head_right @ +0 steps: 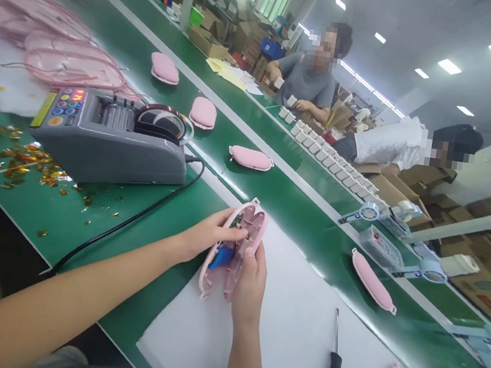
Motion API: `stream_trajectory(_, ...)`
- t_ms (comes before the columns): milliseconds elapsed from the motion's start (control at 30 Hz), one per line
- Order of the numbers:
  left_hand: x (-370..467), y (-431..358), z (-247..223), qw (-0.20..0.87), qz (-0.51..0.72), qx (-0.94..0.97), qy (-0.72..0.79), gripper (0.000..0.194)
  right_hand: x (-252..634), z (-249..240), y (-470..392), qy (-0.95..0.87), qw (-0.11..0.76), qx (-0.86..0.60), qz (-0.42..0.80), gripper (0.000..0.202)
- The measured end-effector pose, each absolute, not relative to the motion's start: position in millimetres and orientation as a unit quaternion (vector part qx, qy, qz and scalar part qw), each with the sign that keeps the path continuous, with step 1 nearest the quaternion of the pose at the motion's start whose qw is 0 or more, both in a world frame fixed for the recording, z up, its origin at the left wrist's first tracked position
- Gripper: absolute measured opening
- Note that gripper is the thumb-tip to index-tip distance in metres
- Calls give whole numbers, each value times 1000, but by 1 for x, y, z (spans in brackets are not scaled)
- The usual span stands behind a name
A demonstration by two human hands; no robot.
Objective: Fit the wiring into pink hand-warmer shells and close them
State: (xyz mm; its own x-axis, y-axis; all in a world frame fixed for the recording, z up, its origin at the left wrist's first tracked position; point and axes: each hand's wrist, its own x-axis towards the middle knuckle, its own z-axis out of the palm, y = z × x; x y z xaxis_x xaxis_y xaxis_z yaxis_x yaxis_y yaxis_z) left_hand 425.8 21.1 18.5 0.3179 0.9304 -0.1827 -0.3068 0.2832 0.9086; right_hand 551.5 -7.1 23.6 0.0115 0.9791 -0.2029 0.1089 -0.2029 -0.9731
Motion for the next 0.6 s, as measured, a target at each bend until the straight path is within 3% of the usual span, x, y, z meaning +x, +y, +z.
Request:
stream_trajectory(100,429,19,17,784,459,315,273,78,555,26,-6,-472,408,-593,508,66)
stream_trajectory(233,434,16,13,794,453,306,268,93,558,31,-8,-499,384,-614,476,60)
stream_trajectory(467,446,5,14,754,501,318,282,85,547,35,-19,-528,351,-644,428,62)
stream_trajectory(600,450,1,17,746,512,296,306,72,536,25,-20,-506,390,-658,400,65)
